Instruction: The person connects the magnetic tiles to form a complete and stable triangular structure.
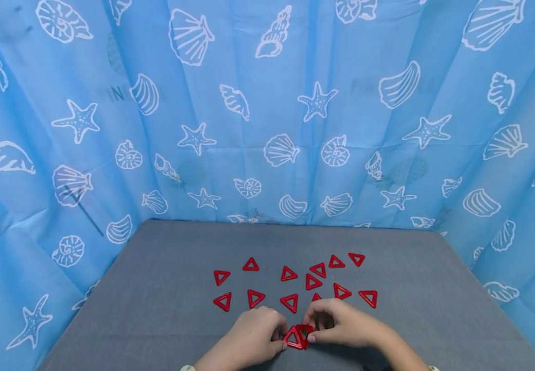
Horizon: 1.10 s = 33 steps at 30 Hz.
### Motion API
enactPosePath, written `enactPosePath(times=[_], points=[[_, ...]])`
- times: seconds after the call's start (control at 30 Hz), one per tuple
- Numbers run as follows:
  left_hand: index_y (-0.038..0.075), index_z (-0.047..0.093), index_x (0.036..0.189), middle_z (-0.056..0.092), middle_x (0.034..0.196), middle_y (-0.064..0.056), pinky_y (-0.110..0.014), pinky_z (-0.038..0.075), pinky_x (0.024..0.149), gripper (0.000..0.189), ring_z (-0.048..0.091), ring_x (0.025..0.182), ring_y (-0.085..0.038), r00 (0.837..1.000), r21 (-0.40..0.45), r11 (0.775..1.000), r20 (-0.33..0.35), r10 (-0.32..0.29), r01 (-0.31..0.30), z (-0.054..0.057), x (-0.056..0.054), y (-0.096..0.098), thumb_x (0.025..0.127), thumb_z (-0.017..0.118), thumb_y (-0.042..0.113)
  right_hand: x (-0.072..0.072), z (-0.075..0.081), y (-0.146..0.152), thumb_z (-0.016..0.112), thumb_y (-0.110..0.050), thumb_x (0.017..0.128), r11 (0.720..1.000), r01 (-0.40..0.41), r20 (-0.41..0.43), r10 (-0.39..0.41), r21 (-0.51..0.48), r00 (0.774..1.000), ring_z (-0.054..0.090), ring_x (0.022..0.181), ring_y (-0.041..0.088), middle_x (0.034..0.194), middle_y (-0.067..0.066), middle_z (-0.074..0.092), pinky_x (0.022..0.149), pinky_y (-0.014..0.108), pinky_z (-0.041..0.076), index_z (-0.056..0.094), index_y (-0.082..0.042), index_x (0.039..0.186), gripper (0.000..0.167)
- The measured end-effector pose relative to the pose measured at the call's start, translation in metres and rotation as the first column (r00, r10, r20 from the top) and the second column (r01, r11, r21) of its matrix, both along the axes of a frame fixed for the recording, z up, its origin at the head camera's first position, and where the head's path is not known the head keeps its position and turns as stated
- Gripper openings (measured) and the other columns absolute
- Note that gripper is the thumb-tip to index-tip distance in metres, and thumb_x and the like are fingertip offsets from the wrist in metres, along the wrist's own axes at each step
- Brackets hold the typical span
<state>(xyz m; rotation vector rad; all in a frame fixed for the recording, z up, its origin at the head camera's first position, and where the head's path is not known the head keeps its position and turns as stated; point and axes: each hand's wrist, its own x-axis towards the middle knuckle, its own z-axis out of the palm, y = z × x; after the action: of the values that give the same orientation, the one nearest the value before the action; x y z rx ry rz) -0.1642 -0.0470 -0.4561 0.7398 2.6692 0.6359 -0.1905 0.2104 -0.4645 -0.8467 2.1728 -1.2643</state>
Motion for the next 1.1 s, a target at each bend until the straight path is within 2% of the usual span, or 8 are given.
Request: enactPosePath(times=[0.2,0.33,0.5,0.63,0.77,0.93,1.1], points=[[0.024,0.079,0.091,0.056,0.065,0.014,-0.024,0.043,0.053,0.008,0.052,0.058,-0.001,0.999,0.027,0.999,0.028,-0.022,0.021,-0.002,-0.002,-0.002,0.089,0.087,0.026,0.001,-0.005,-0.004,0.077,-0.02,0.099,0.995,-0.031,0.02,0.033,-0.091,0.999,0.063,0.076,0.003,0.095,0.004,0.07,0.067,0.023,0.055,0.071,-0.01,0.113,0.018],[0.024,0.08,0.098,0.058,0.069,0.015,-0.023,0.045,0.057,0.013,0.053,0.061,-0.001,0.999,0.048,0.999,0.041,-0.023,0.021,0.002,-0.007,-0.01,0.088,0.088,0.028,-0.001,-0.007,-0.004,0.076,-0.019,0.099,0.996,-0.023,0.01,0.024,-0.091,1.0,0.063,0.076,0.002,0.093,0.003,0.07,0.067,0.022,0.054,0.071,-0.011,0.112,0.016],[0.022,0.078,0.105,0.059,0.072,0.015,-0.025,0.046,0.06,0.021,0.054,0.064,-0.001,0.999,0.067,0.997,-0.01,0.036,-0.035,0.011,-0.016,-0.026,0.087,0.089,0.028,-0.003,-0.006,-0.003,0.076,-0.019,0.099,0.997,-0.002,0.006,0.002,-0.074,1.0,0.063,0.076,0.003,0.092,0.001,0.07,0.068,0.023,0.055,0.072,-0.01,0.111,0.016],[0.021,0.077,0.11,0.058,0.074,0.012,-0.028,0.044,0.058,0.028,0.053,0.065,-0.005,0.996,0.063,0.994,-0.008,0.09,-0.089,0.015,-0.023,-0.039,0.086,0.089,0.029,-0.004,-0.005,-0.003,0.076,-0.019,0.099,0.997,0.008,0.003,-0.007,-0.072,1.0,0.064,0.077,0.005,0.092,0.001,0.071,0.068,0.024,0.055,0.072,-0.01,0.111,0.016],[0.018,0.077,0.114,0.058,0.075,0.009,-0.03,0.042,0.058,0.035,0.052,0.065,-0.007,0.993,0.02,0.993,0.01,0.117,-0.117,0.013,-0.027,-0.045,0.084,0.091,0.031,-0.003,-0.006,-0.002,0.078,-0.02,0.098,0.996,0.022,-0.029,-0.025,-0.083,0.999,0.065,0.077,0.006,0.09,0.004,0.071,0.068,0.024,0.056,0.072,-0.01,0.108,0.015],[0.018,0.078,0.106,0.058,0.076,0.01,-0.029,0.044,0.062,0.029,0.052,0.067,-0.006,0.993,-0.038,0.993,-0.007,0.114,-0.114,0.007,-0.03,-0.044,0.085,0.091,0.033,-0.003,-0.007,-0.002,0.08,-0.023,0.096,0.995,0.054,-0.072,-0.06,-0.087,0.996,0.065,0.077,0.007,0.09,0.004,0.07,0.067,0.026,0.056,0.072,-0.011,0.104,0.017],[0.021,0.075,0.095,0.058,0.078,0.01,-0.029,0.045,0.063,0.021,0.052,0.07,-0.005,0.994,-0.04,0.993,-0.029,0.109,-0.11,0.004,-0.028,-0.042,0.085,0.091,0.03,-0.003,-0.008,-0.002,0.081,-0.025,0.096,0.993,0.07,-0.1,-0.079,-0.092,0.992,0.067,0.079,0.01,0.098,0.011,0.067,0.069,0.028,0.057,0.07,-0.011,0.103,0.019]])
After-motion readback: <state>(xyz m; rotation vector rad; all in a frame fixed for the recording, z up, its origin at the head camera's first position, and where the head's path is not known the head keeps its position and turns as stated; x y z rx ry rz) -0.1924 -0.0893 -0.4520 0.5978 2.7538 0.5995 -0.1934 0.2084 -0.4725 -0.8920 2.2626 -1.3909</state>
